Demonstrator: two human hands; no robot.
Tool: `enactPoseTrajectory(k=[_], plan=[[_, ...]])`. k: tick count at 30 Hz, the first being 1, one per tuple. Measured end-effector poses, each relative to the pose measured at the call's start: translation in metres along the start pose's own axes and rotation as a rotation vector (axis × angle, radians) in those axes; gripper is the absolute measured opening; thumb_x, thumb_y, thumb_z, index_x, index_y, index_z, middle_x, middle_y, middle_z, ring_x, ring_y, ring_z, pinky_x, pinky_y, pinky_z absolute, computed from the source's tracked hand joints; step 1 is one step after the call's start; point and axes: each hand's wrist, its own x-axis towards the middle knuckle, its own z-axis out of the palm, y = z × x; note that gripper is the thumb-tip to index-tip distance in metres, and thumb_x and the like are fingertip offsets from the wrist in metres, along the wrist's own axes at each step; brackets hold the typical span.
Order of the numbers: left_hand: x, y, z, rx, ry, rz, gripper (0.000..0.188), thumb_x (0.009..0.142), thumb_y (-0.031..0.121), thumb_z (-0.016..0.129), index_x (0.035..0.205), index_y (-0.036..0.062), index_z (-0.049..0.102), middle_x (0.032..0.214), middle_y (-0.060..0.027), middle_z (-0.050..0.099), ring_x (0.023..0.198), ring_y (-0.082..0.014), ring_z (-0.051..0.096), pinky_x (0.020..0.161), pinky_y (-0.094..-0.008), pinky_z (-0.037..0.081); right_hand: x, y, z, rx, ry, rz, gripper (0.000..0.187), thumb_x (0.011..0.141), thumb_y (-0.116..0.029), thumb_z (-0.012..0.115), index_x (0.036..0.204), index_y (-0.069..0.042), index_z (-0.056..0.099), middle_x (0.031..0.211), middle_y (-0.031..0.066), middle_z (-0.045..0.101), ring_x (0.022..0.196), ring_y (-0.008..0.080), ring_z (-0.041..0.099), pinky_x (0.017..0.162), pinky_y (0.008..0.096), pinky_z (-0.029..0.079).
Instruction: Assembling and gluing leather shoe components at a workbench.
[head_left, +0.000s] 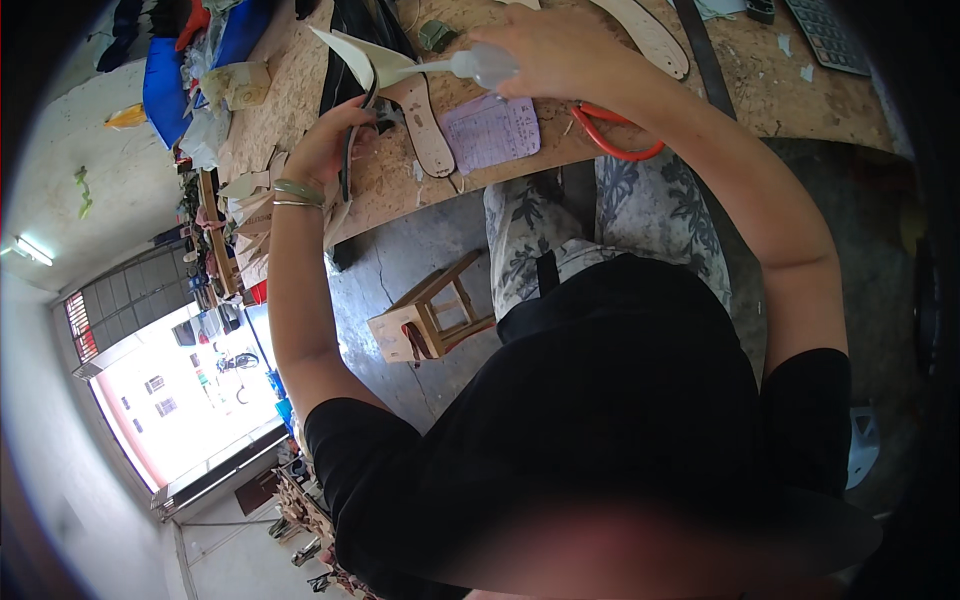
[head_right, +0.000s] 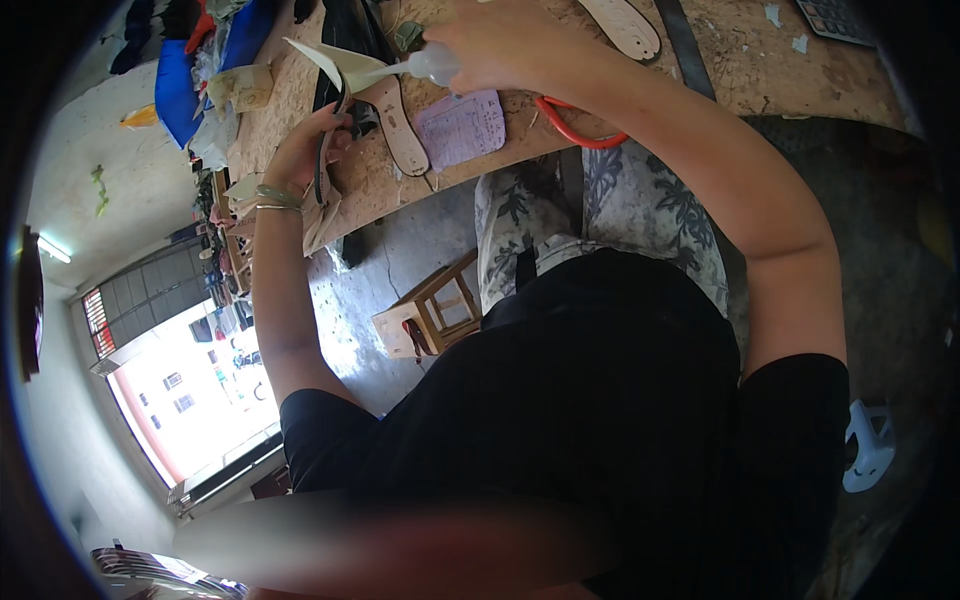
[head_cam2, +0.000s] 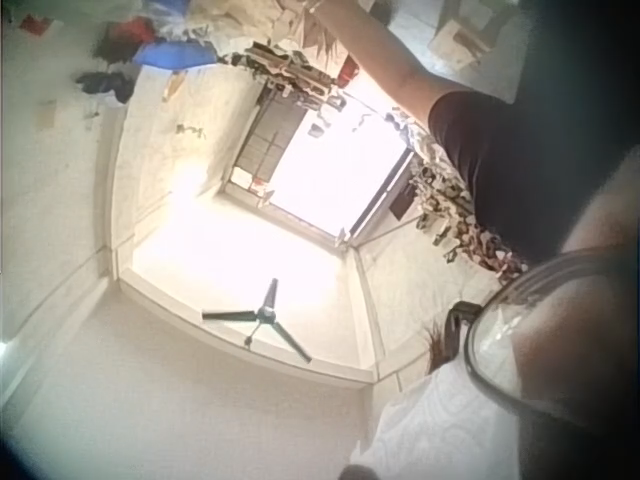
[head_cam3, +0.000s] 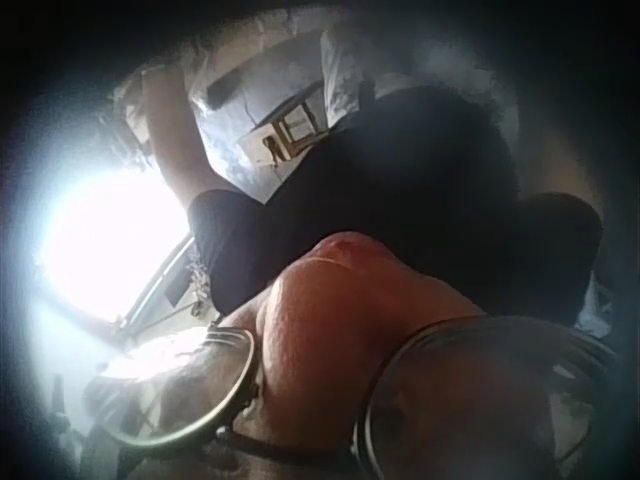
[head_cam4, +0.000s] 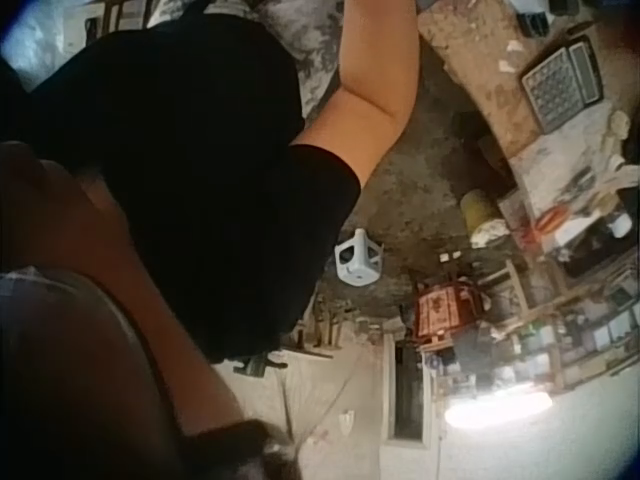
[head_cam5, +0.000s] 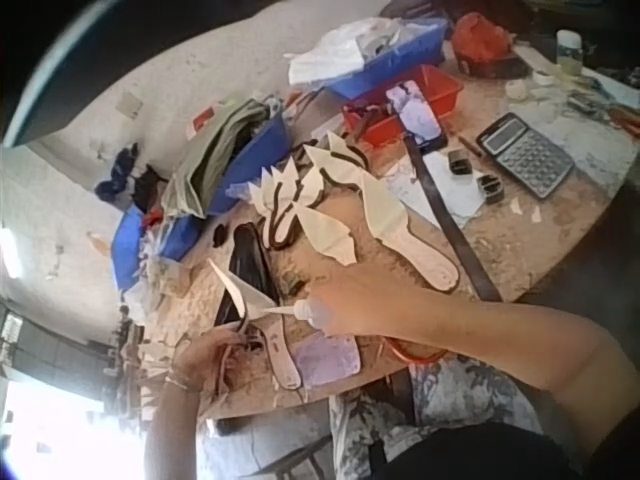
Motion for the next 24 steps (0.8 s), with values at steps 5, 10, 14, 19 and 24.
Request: enactPoseTrajectory(k=[5, 10, 14, 19, 24], plan=[[0.001, -0.008, -0.01, 0.067, -0.007, 0.027, 0.034, 0.086, 0.016, 0.061, 0.118, 0.0047, 0.055, 0.087, 0.0015, 0.057, 0.072, -0.0099, 0.054, 0.063, -0.0248, 0.045, 0.031, -0.008, 0.009, -0.143, 0.103, -0.095, 0.025, 0.076, -0.022, 0.066, 0.09, -0.002, 0.07, 0.094, 0.0187, 0.068, 0.09, 0.0347, 0.067, 0.072, 0.0443, 0.055], [-0.003, -0.021, -0.015, 0.049, 0.05, 0.027, 0.034, 0.088, 0.018, 0.062, 0.118, 0.0042, 0.055, 0.092, -0.0002, 0.061, 0.075, -0.0104, 0.057, 0.071, -0.0257, 0.048, 0.059, -0.014, 0.01, -0.325, 0.005, -0.164, 0.024, 0.076, -0.019, 0.065, 0.089, -0.001, 0.074, 0.092, 0.0195, 0.07, 0.086, 0.0324, 0.069, 0.072, 0.043, 0.056], [-0.01, -0.022, -0.02, 0.209, 0.19, -0.027, 0.035, 0.093, 0.02, 0.059, 0.122, 0.001, 0.053, 0.109, -0.0086, 0.064, 0.089, -0.0156, 0.064, 0.079, -0.0285, 0.052, 0.072, -0.023, 0.014, -0.265, -0.024, -0.064, 0.024, 0.076, -0.02, 0.067, 0.09, -0.003, 0.075, 0.094, 0.0184, 0.071, 0.086, 0.0325, 0.069, 0.071, 0.043, 0.056], [-0.016, -0.03, -0.026, 0.022, 0.198, 0.031, 0.031, 0.097, 0.02, 0.054, 0.121, -0.0009, 0.053, 0.114, -0.0144, 0.064, 0.099, -0.0204, 0.066, 0.081, -0.0302, 0.054, 0.092, -0.023, 0.012, -0.316, -0.163, -0.149, 0.029, 0.069, -0.023, 0.076, 0.091, -0.005, 0.076, 0.095, 0.0156, 0.072, 0.089, 0.0295, 0.07, 0.072, 0.0417, 0.055], [-0.016, -0.05, -0.027, 0.014, 0.313, 0.052, 0.034, 0.099, 0.022, 0.05, 0.124, -0.0023, 0.053, 0.116, -0.0132, 0.063, 0.102, -0.0224, 0.065, 0.086, -0.0317, 0.053, 0.116, -0.03, 0.014, -0.402, -0.156, -0.198, 0.033, 0.066, -0.024, 0.081, 0.094, -0.009, 0.076, 0.096, 0.0118, 0.073, 0.091, 0.0271, 0.069, 0.073, 0.0415, 0.055]])
